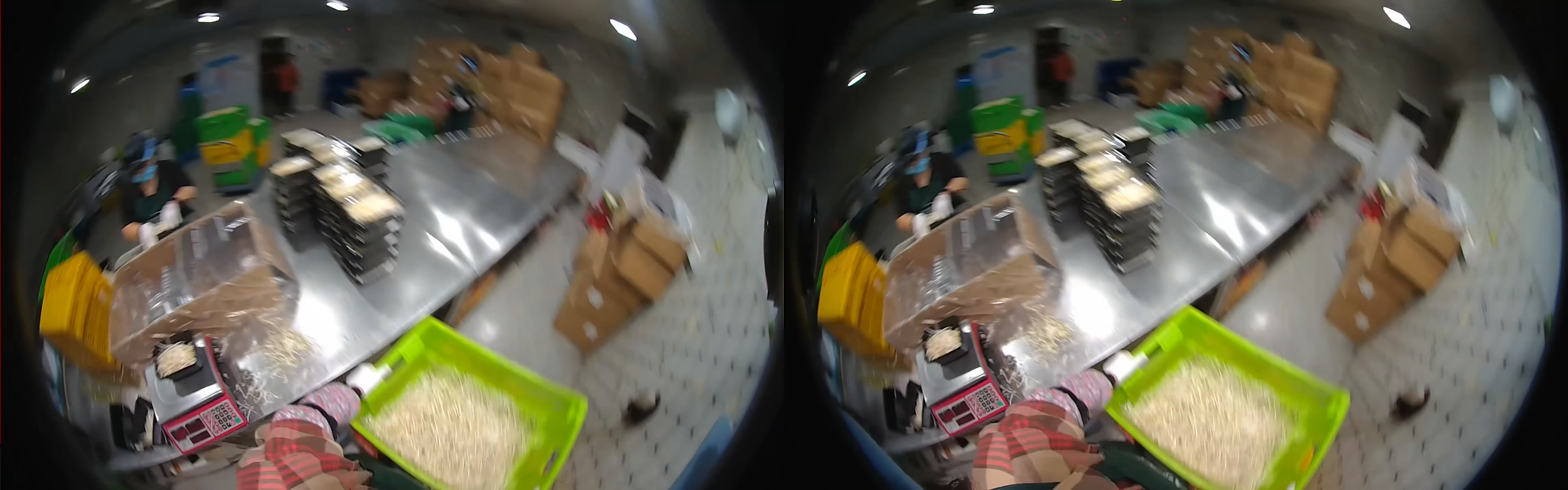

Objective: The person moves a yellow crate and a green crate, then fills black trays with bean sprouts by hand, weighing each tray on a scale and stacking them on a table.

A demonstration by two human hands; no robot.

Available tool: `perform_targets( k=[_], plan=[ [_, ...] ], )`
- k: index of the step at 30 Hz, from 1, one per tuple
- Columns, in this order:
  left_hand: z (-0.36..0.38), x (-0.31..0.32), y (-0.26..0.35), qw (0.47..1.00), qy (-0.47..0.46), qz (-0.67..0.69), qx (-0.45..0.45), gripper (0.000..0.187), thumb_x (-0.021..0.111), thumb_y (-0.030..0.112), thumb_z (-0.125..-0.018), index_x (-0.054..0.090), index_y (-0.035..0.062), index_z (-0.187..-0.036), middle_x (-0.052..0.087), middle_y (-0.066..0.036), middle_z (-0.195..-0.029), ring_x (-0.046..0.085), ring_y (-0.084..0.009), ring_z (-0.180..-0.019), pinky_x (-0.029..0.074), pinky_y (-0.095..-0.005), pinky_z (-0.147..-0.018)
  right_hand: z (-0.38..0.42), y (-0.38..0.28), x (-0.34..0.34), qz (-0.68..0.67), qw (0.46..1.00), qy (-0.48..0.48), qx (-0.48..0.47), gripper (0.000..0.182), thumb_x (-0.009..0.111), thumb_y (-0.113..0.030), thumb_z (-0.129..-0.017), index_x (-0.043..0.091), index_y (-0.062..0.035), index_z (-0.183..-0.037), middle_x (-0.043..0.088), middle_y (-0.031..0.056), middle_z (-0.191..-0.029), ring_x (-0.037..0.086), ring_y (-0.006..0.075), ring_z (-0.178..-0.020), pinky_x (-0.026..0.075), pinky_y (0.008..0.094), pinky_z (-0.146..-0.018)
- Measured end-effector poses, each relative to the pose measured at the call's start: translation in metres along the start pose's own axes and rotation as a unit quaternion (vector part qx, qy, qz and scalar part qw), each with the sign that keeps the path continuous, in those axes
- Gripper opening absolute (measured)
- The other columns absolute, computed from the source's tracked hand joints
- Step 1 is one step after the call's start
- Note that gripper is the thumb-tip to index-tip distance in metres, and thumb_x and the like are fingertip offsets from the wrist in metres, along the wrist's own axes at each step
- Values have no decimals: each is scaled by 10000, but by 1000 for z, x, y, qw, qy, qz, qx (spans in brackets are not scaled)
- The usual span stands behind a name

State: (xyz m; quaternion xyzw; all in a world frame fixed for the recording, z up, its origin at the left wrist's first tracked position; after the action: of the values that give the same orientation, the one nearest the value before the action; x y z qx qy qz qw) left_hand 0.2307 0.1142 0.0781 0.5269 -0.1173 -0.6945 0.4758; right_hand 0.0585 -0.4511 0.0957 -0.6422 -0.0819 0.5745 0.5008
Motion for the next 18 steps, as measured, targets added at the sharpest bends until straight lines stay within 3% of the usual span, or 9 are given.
perform_targets(
  k=[2, 3, 4, 7, 10, 12, 14, 16, 18],
  plan=[
    [-17, 22, -24, 993, 37, 115, 16, 525, 583, 533, -823, 676, 17, -850, 673, -165, -741, 661, -298, -690, 485, -413, -627, 8, 58, -25, -36, 998, 39, 44, 389, 523, -375, -921, 629, -16, -1027, 666, 110, -928, 603, 215, -822, 486, 364, -734],
    [-3, 41, -10, 977, 2, 212, 12, 458, 607, 468, -843, 659, 14, -865, 653, -116, -696, 629, -224, -629, 471, -374, -601, 17, 16, -56, -48, 997, 57, -20, 385, 593, -362, -888, 634, 20, -916, 669, 101, -815, 601, 198, -700, 484, 355, -650],
    [8, 70, -3, 971, -30, 234, 40, 382, 634, 394, -858, 650, 13, -881, 637, -60, -711, 580, -150, -622, 454, -327, -597, 8, 33, -76, -31, 987, 160, 2, 383, 616, -351, -876, 630, 32, -861, 660, 108, -751, 591, 183, -636, 473, 346, -591],
    [78, 91, 61, 939, -131, 311, 67, 303, 666, 319, -861, 646, 20, -899, 604, 4, -746, 538, -92, -669, 443, -274, -610, -12, 129, -139, 5, 972, 178, 153, 392, 667, -343, -838, 647, 48, -835, 674, 138, -717, 632, 218, -599, 480, 359, -547],
    [35, 45, 69, 942, -166, 287, 57, 341, 621, 355, -886, 638, 14, -881, 601, -14, -714, 566, -100, -609, 460, -267, -555, 26, 93, -92, 84, 958, 168, 215, 477, 667, -447, -806, 670, 24, -882, 680, 183, -796, 661, 303, -745, 490, 397, -687],
    [7, 0, 81, 936, -141, 322, 12, 371, 593, 384, -897, 632, 16, -879, 601, -16, -697, 575, -125, -551, 462, -276, -499, 53, 72, -26, 53, 978, 148, 138, 496, 638, -477, -820, 672, 15, -868, 662, 217, -819, 639, 348, -799, 471, 414, -746],
    [-7, -4, 95, 934, -115, 337, 6, 387, 581, 399, -900, 630, 15, -889, 599, -13, -686, 576, -142, -520, 460, -284, -471, 58, 46, -13, 10, 985, 109, 132, 488, 628, -454, -837, 666, 32, -865, 657, 219, -791, 640, 343, -783, 473, 399, -736],
    [-13, 16, 79, 964, -149, 219, -7, 428, 597, 412, -886, 627, -6, -974, 621, -35, -752, 586, -136, -602, 474, -274, -549, 46, 82, -34, 1, 982, 86, 170, 474, 635, -421, -843, 661, 50, -895, 670, 213, -819, 656, 307, -787, 486, 381, -711],
    [45, 59, 107, 973, -172, 135, 73, 480, 644, 399, -859, 607, -28, -1075, 635, -77, -946, 571, -129, -822, 458, -270, -747, 9, 152, -91, -17, 969, 90, 229, 453, 653, -371, -841, 652, 67, -956, 685, 197, -858, 670, 268, -796, 505, 367, -697]
  ],
)
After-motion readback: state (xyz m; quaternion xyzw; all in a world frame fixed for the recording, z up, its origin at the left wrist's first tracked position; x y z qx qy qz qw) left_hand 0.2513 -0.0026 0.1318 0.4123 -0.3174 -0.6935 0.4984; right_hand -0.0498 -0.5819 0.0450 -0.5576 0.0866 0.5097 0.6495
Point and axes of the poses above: each hand's wrist, its own z-axis away from the middle knuckle, its own x-axis out of the palm, y = z × x, the point moved 2 cm from there along -z, towards the middle knuckle
